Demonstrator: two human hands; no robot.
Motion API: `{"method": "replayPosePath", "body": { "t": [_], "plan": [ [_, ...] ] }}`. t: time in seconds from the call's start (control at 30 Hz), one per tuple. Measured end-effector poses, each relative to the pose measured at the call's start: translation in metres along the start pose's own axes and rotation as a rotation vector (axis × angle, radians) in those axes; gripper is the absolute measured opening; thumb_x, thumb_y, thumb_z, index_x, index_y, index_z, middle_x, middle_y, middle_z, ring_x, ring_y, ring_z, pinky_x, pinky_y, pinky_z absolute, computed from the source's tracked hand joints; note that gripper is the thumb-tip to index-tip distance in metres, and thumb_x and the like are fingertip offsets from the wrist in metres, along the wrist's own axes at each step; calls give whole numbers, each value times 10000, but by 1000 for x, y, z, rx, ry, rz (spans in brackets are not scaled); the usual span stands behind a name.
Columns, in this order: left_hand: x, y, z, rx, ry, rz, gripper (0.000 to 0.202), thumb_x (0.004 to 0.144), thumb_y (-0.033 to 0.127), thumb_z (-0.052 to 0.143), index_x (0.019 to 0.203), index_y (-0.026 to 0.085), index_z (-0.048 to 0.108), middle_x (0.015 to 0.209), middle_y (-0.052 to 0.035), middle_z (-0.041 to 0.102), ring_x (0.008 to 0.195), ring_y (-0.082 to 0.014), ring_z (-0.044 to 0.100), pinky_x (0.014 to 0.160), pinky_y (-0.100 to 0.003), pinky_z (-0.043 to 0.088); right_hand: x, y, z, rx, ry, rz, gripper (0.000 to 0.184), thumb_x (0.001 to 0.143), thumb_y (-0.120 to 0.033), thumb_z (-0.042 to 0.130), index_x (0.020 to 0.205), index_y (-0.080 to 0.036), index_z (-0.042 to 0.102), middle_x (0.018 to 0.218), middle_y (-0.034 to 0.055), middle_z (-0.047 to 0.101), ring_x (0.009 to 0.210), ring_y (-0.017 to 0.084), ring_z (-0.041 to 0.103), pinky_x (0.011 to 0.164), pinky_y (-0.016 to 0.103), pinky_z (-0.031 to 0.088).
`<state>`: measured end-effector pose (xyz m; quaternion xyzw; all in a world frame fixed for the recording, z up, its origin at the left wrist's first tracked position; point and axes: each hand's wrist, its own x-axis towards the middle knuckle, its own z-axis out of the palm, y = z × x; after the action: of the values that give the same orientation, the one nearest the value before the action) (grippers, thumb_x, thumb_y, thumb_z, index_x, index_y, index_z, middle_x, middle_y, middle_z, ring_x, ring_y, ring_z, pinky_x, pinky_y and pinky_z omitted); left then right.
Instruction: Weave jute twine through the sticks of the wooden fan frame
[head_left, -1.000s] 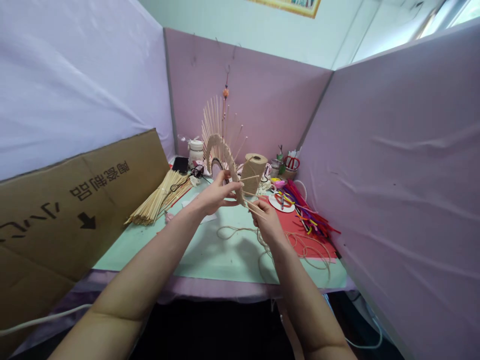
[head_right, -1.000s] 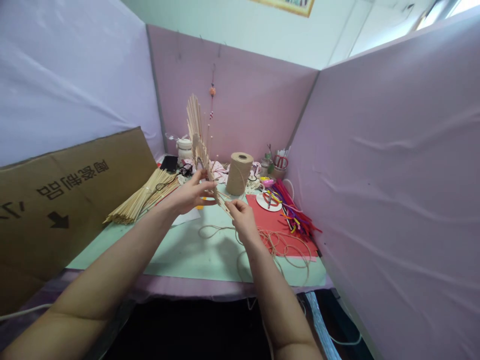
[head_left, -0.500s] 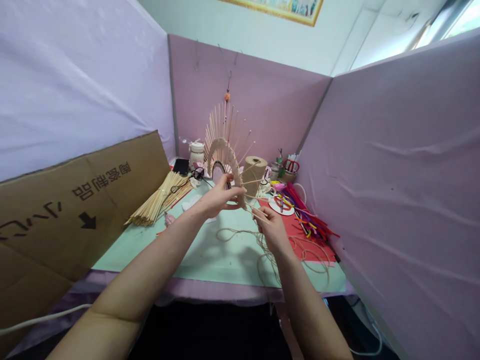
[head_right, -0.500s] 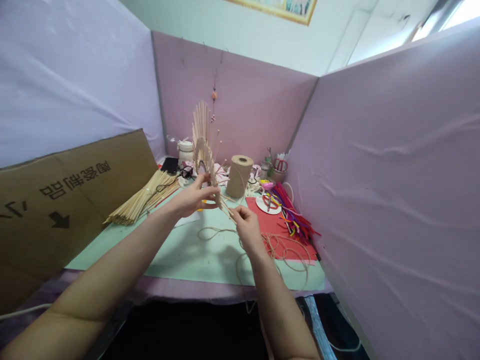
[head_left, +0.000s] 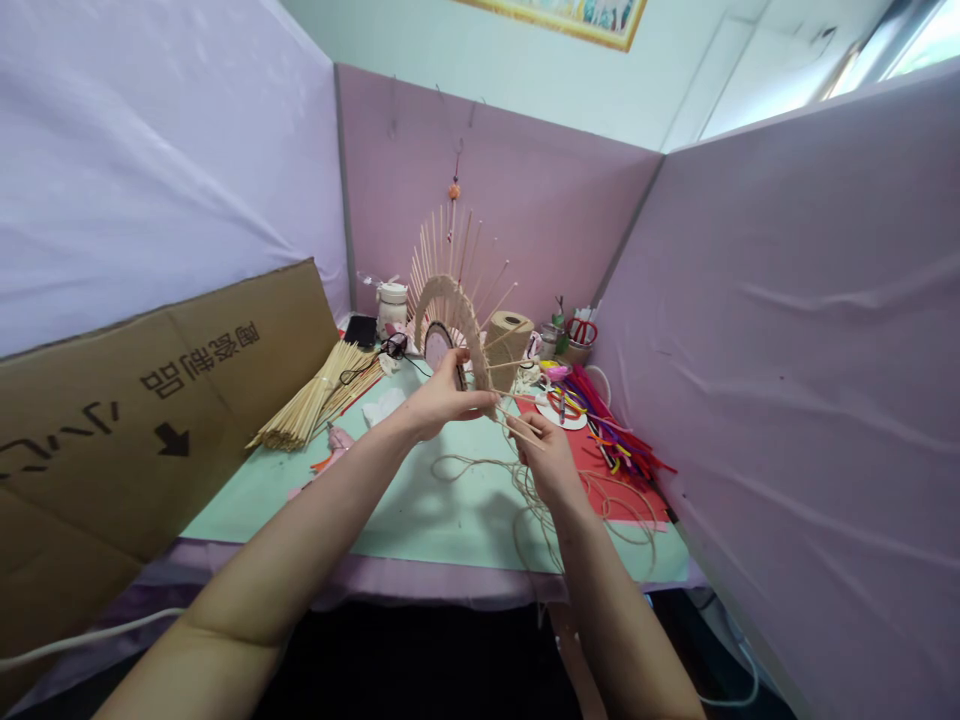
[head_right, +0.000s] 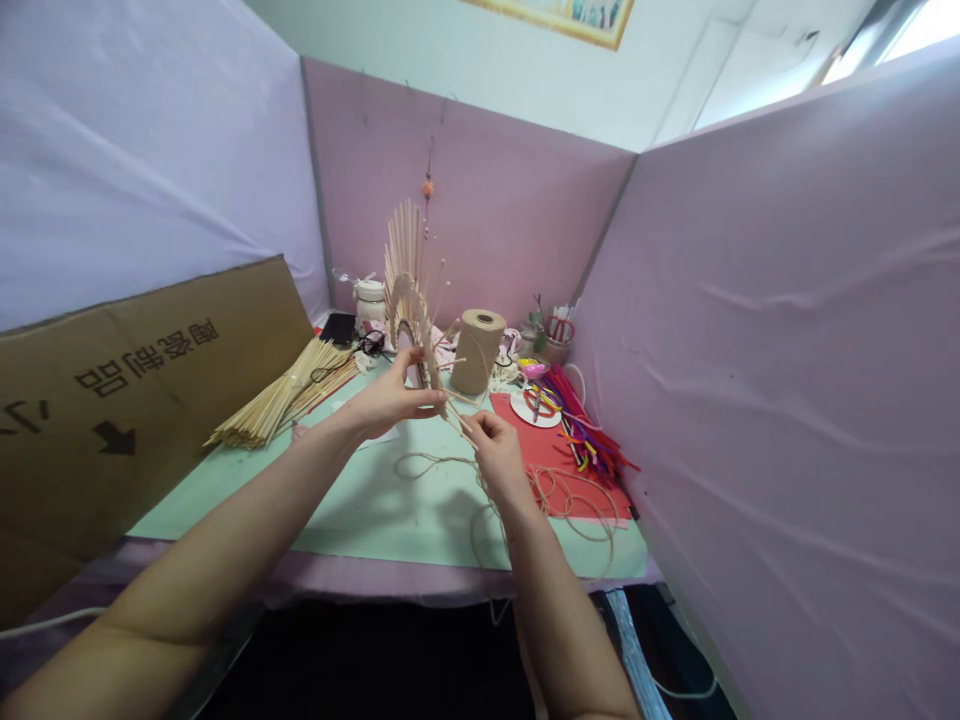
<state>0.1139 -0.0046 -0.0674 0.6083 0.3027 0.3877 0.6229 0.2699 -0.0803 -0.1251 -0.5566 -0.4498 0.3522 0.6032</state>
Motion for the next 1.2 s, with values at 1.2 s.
{"method": "replayPosePath", "body": {
  "t": [1.2],
  "plan": [
    [5, -4, 8, 54, 92, 58, 653, 603, 259, 800, 1141, 274, 429, 1418, -79, 359, 979, -165, 593, 741, -346, 572, -86, -45, -27, -387, 114, -557, 141, 901, -278, 579, 793, -199, 625, 696, 7, 577, 609, 123, 503, 569, 244, 389]
  ]
}}
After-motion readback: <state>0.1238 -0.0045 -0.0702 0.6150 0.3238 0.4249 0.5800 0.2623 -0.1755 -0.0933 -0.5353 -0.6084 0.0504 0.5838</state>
